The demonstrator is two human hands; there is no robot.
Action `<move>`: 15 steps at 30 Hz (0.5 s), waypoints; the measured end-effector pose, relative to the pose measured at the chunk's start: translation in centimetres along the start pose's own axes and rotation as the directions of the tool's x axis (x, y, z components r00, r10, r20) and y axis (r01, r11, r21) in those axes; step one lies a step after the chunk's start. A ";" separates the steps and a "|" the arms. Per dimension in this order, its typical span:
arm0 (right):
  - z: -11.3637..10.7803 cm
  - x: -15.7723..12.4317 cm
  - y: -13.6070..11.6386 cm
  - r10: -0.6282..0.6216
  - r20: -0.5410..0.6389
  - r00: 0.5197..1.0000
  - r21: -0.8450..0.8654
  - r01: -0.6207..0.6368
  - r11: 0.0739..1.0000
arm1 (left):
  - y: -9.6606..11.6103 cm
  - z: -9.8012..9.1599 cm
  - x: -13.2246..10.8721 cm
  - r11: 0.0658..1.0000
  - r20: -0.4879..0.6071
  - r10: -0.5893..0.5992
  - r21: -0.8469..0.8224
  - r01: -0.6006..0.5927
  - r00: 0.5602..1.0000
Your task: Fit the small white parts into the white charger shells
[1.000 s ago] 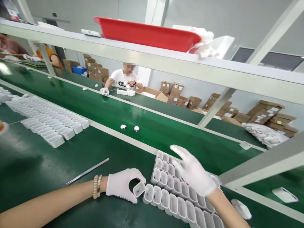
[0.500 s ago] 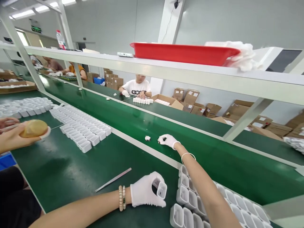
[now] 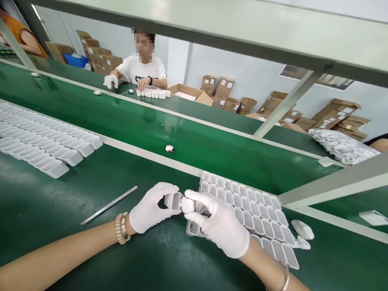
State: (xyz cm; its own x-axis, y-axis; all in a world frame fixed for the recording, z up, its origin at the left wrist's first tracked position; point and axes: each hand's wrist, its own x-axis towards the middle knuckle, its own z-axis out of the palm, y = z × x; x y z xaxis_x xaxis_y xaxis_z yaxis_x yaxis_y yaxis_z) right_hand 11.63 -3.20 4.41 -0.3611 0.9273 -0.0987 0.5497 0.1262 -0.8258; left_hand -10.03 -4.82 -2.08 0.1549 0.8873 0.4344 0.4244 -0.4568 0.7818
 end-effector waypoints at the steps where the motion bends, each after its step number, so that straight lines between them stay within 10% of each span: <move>1: 0.6 -0.4 0.1 0.009 -0.015 1.000 -0.006 -0.009 1.000 | 0.1 -0.1 0.0 1.000 0.003 0.022 0.010 -0.022 1.000; 15: 1.6 -0.1 0.2 -0.024 -0.067 0.997 0.036 0.026 0.999 | 0.4 -0.5 -0.5 0.995 0.041 0.028 0.092 -0.032 0.999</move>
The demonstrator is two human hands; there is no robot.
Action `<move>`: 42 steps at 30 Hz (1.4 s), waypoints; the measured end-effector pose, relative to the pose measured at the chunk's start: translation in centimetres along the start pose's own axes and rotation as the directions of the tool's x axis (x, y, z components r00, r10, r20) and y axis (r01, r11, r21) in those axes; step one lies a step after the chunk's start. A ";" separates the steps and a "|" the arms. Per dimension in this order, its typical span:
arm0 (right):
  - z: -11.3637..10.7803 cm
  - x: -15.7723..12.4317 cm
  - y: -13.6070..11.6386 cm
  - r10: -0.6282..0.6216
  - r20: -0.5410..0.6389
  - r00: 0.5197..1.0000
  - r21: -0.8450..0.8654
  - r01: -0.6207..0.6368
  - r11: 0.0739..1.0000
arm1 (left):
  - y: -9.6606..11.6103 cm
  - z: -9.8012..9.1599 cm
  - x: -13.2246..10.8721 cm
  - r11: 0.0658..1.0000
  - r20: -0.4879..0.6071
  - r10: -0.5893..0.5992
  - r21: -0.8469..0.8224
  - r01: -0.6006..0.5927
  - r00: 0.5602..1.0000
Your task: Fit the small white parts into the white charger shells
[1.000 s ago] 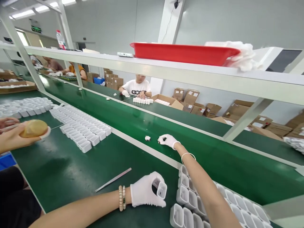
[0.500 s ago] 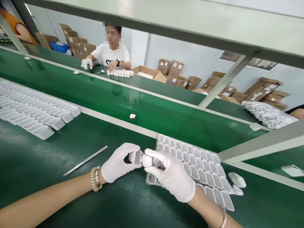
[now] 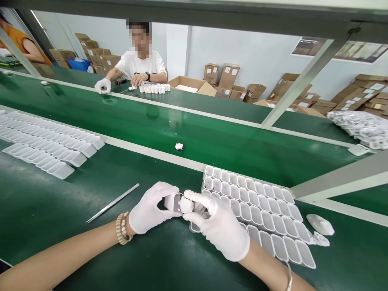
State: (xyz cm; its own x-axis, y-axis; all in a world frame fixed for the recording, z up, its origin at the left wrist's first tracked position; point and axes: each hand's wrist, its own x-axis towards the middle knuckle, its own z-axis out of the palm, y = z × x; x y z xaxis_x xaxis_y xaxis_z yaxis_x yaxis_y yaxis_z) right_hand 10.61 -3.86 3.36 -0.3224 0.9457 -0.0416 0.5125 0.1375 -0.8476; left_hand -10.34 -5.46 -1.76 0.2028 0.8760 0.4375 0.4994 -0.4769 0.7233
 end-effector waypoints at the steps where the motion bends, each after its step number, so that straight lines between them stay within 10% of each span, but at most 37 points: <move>1: 0.1 0.0 0.2 0.004 -0.001 1.000 0.015 -0.004 1.000 | 0.1 -0.1 0.0 1.000 0.000 0.002 -0.001 -0.002 1.000; 21: 0.6 -0.3 0.4 0.042 0.043 0.998 -0.139 -0.036 0.990 | 0.7 -0.2 0.1 0.999 0.006 0.031 0.040 -0.032 0.999; 34: 1.8 -0.3 2.4 -0.379 0.039 0.925 -0.363 0.366 0.857 | 1.2 -0.2 0.1 0.999 -0.074 0.031 0.037 -0.028 0.997; 42: 2.3 -1.1 0.8 -0.347 0.182 0.920 -0.451 0.392 0.802 | 0.9 0.3 -1.0 1.000 -0.136 0.008 -0.012 -0.010 0.991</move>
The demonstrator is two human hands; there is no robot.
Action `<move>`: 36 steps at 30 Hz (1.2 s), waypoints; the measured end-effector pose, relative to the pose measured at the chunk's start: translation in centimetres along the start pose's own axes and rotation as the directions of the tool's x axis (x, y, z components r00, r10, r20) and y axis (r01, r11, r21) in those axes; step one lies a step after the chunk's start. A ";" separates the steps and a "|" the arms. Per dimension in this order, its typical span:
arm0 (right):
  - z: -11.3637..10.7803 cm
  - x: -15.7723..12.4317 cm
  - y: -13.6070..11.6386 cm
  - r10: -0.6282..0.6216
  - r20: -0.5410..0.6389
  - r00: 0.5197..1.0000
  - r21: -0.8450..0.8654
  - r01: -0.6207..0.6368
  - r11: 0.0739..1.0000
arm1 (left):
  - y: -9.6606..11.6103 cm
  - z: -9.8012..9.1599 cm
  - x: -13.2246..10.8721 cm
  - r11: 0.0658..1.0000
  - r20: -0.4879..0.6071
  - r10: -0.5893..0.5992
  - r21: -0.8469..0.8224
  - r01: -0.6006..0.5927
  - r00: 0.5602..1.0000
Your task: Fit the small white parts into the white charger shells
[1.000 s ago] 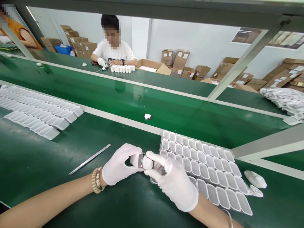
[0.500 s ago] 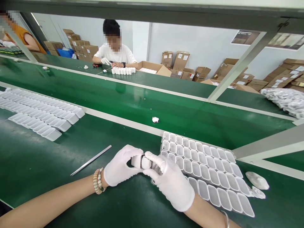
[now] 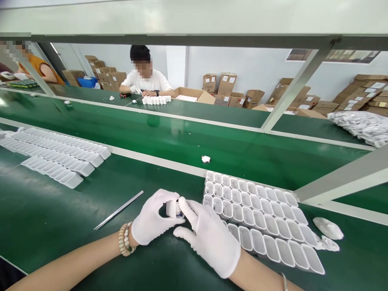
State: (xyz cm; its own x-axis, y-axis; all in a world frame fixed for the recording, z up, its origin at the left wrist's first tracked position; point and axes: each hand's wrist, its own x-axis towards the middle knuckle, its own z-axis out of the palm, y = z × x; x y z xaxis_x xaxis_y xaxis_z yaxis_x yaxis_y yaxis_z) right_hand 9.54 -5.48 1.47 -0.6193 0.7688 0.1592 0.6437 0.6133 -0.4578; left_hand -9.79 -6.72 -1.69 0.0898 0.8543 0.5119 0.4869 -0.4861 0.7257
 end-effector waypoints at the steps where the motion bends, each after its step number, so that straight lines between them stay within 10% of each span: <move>1: 0.1 -0.1 -0.2 0.002 0.014 1.000 -0.007 -0.002 1.000 | 0.1 0.0 -0.1 1.000 -0.021 -0.013 -0.002 0.013 1.000; 12: -3.4 2.5 -0.7 0.175 -0.057 0.983 0.210 -0.159 0.965 | 1.3 2.6 2.2 0.993 -0.070 -0.108 -0.064 0.103 0.992; 16: -6.5 4.8 3.4 0.358 -0.194 0.913 0.189 -0.323 0.927 | 0.8 3.6 2.8 0.976 -0.033 -0.174 -0.141 0.168 0.984; 22: -9.8 7.6 12.7 0.631 -0.215 0.746 -0.024 -0.650 0.760 | 1.8 3.1 1.1 0.959 0.368 -0.272 0.023 0.284 0.889; 36: -7.1 11.3 16.6 0.777 -0.056 0.628 -0.326 -0.747 0.580 | 1.6 3.3 1.9 0.966 0.480 -0.257 0.101 0.238 0.839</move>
State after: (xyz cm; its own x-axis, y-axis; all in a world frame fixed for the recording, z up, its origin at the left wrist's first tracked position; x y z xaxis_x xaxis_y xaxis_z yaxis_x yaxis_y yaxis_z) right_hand 16.46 14.65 1.90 0.1362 0.9689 -0.2067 0.9822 -0.1593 -0.0991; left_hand -6.00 -5.25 -1.06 0.3668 0.9300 0.0223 0.5795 -0.2472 0.7766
